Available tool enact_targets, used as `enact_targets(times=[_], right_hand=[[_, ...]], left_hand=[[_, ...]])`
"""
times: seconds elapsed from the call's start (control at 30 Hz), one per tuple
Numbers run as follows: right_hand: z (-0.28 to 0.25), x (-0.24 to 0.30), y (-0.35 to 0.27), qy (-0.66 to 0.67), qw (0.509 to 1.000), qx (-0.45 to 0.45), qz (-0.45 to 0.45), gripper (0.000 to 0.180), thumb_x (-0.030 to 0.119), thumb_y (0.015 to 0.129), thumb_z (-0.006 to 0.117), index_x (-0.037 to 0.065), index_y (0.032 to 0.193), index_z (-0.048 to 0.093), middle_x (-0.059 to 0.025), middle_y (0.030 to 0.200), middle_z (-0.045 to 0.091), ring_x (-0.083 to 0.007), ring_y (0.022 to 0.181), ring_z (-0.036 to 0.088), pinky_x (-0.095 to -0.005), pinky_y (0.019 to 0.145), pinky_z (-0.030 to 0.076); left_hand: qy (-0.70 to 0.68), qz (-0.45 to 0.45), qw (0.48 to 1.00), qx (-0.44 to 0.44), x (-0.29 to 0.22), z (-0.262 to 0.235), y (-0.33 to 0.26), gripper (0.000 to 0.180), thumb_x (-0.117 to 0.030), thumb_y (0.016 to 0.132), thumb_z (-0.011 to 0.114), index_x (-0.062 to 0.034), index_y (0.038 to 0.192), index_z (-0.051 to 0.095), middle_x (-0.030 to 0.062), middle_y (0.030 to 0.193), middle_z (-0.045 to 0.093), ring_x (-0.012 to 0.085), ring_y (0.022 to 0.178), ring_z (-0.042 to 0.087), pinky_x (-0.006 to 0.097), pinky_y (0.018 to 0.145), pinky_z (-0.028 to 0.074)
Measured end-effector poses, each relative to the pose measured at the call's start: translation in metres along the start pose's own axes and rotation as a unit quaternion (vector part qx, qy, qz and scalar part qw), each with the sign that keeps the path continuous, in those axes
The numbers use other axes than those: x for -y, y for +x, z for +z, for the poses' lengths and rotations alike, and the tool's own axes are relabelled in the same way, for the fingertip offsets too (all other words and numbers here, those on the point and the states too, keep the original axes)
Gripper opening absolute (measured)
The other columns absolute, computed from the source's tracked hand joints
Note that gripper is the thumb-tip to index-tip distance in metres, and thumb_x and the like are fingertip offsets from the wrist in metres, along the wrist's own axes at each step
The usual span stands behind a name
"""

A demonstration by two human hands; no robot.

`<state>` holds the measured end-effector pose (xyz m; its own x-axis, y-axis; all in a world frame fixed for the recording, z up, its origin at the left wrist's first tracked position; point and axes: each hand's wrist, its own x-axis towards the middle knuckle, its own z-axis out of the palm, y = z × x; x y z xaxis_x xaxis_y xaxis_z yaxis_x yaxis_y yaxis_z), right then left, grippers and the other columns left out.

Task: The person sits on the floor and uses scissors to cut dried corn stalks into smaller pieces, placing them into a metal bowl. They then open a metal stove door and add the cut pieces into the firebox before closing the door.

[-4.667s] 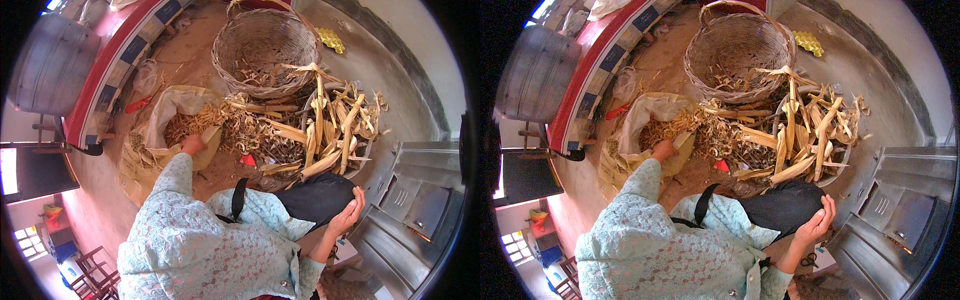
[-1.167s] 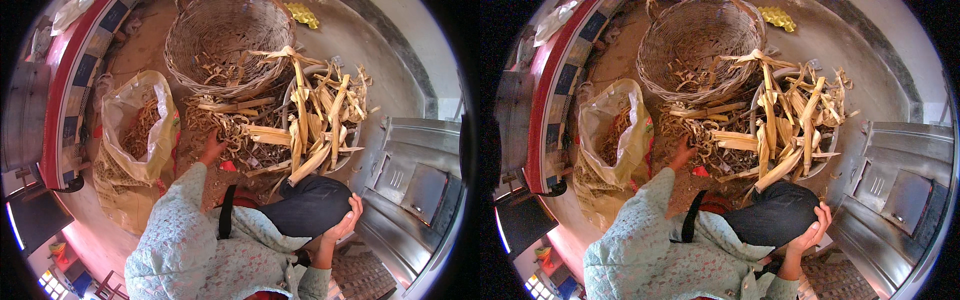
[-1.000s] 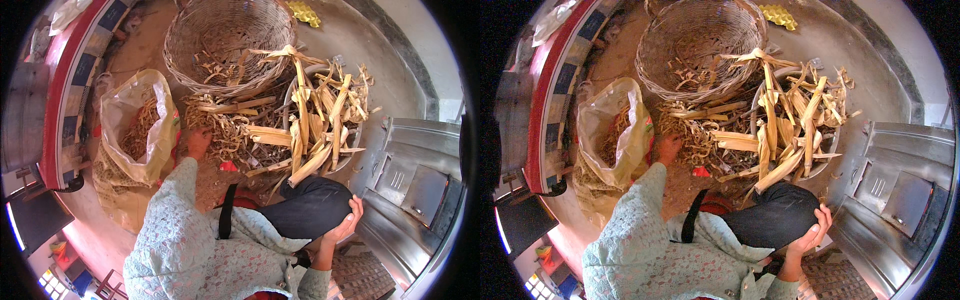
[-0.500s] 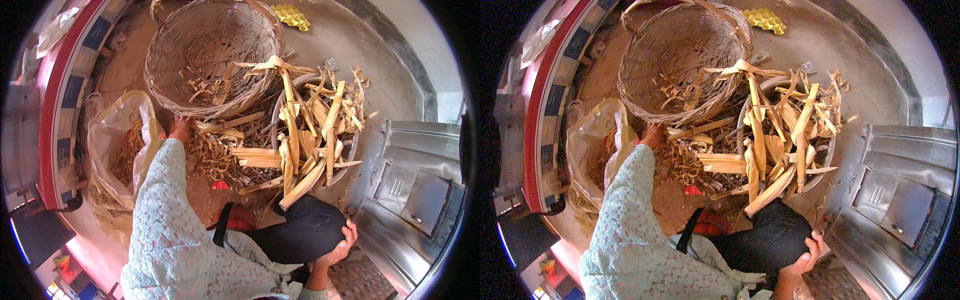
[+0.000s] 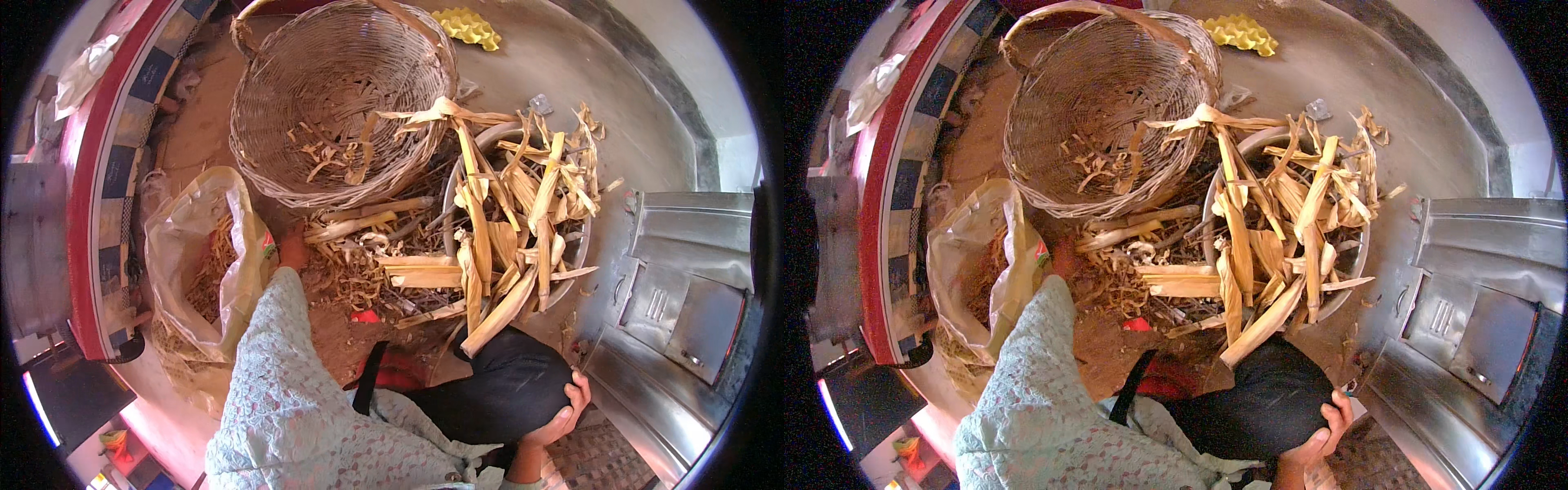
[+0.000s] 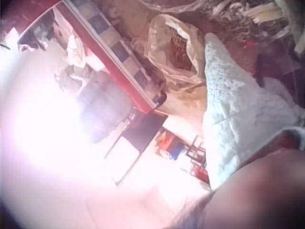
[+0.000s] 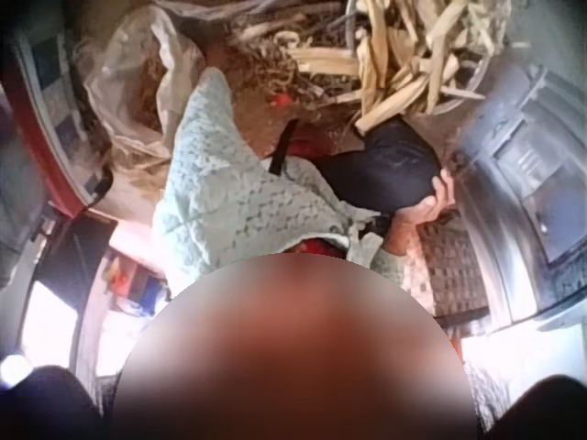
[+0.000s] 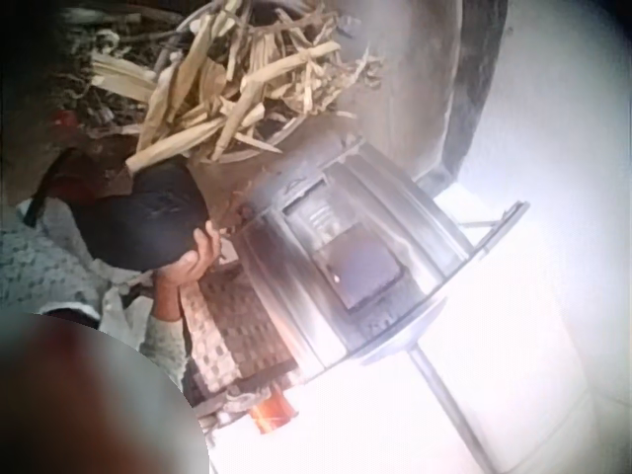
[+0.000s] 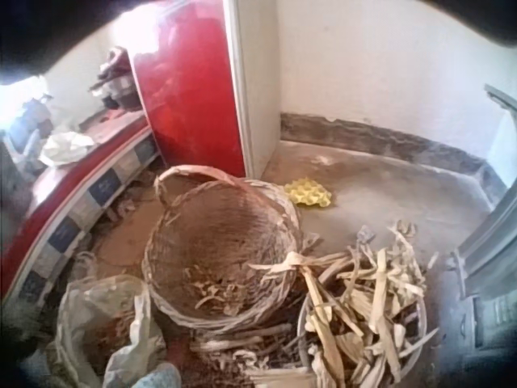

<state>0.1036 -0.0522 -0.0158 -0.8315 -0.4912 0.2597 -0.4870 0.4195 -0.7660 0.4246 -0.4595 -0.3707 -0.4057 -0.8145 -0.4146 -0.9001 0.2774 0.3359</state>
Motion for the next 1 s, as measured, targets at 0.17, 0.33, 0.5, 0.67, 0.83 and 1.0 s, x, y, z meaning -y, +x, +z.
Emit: enact_targets(times=[0.17, 0.33, 0.5, 0.67, 0.83, 1.0], right_hand=[[-0.001, -0.004, -0.003, -0.006, 1.0, -0.006, -0.013, 0.037, 0.031, 0.091, 0.033, -0.001, 0.097, 0.051, -0.0192, 0.114, 0.049, -0.0308, 0.109, 0.045, -0.0459, 0.098, 0.032], [0.0, 0.002, -0.003, -0.006, 1.0, -0.016, -0.018, 0.039, 0.028, 0.092, 0.032, -0.004, 0.1, 0.053, -0.0194, 0.115, 0.05, -0.031, 0.109, 0.047, -0.0436, 0.099, 0.032], [0.006, 0.004, -0.001, 0.007, 0.999, -0.023, -0.04, 0.037, 0.024, 0.092, 0.034, -0.005, 0.099, 0.055, -0.0182, 0.114, 0.053, -0.0299, 0.109, 0.048, -0.0413, 0.099, 0.032], [0.005, 0.005, 0.002, 0.001, 0.997, -0.016, -0.079, 0.035, 0.02, 0.091, 0.035, -0.006, 0.1, 0.056, -0.0172, 0.113, 0.055, -0.0289, 0.108, 0.05, -0.0401, 0.098, 0.034], [0.003, 0.003, 0.0, 0.01, 0.997, -0.03, -0.072, 0.034, 0.018, 0.09, 0.035, -0.007, 0.099, 0.057, -0.0177, 0.113, 0.055, -0.0291, 0.107, 0.051, -0.0399, 0.097, 0.035], [0.0, -0.001, -0.002, 0.014, 0.996, -0.03, -0.08, 0.034, 0.017, 0.09, 0.035, -0.006, 0.1, 0.057, -0.0181, 0.112, 0.055, -0.0292, 0.106, 0.051, -0.0397, 0.096, 0.036]], left_hand=[[-0.222, -0.092, 0.969, -0.062, 0.01, 0.025, -0.026, 0.066, -0.009, 0.06, 0.071, -0.0049, 0.122, 0.049, 0.0213, 0.1, 0.062, 0.0351, 0.093, 0.06, 0.041, 0.081, 0.048], [-0.417, -0.288, 0.86, 0.057, -0.025, -0.002, -0.059, 0.049, -0.01, 0.065, 0.067, -0.0008, 0.112, 0.056, 0.0132, 0.088, 0.063, 0.0253, 0.075, 0.061, 0.038, 0.067, 0.05], [-0.485, -0.248, 0.836, -0.061, -0.028, 0.035, -0.083, 0.026, -0.011, 0.077, 0.06, -0.002, 0.101, 0.057, 0.0117, 0.083, 0.06, 0.0256, 0.07, 0.059, 0.042, 0.054, 0.051], [-0.452, -0.29, 0.83, -0.15, -0.072, 0.012, -0.109, 0.024, -0.008, 0.071, 0.059, 0.0047, 0.091, 0.061, 0.0133, 0.079, 0.061, 0.024, 0.072, 0.06, 0.038, 0.061, 0.045], [-0.621, -0.278, 0.707, -0.193, -0.094, 0.01, -0.129, 0.03, -0.008, 0.077, 0.057, 0.0008, 0.105, 0.055, 0.0144, 0.085, 0.059, 0.0309, 0.075, 0.059, 0.047, 0.07, 0.048], [-0.746, -0.356, 0.535, -0.177, -0.13, -0.02, -0.15, 0.033, -0.01, 0.081, 0.057, -0.0016, 0.112, 0.05, 0.0175, 0.099, 0.055, 0.0344, 0.082, 0.058, 0.058, 0.072, 0.048]])
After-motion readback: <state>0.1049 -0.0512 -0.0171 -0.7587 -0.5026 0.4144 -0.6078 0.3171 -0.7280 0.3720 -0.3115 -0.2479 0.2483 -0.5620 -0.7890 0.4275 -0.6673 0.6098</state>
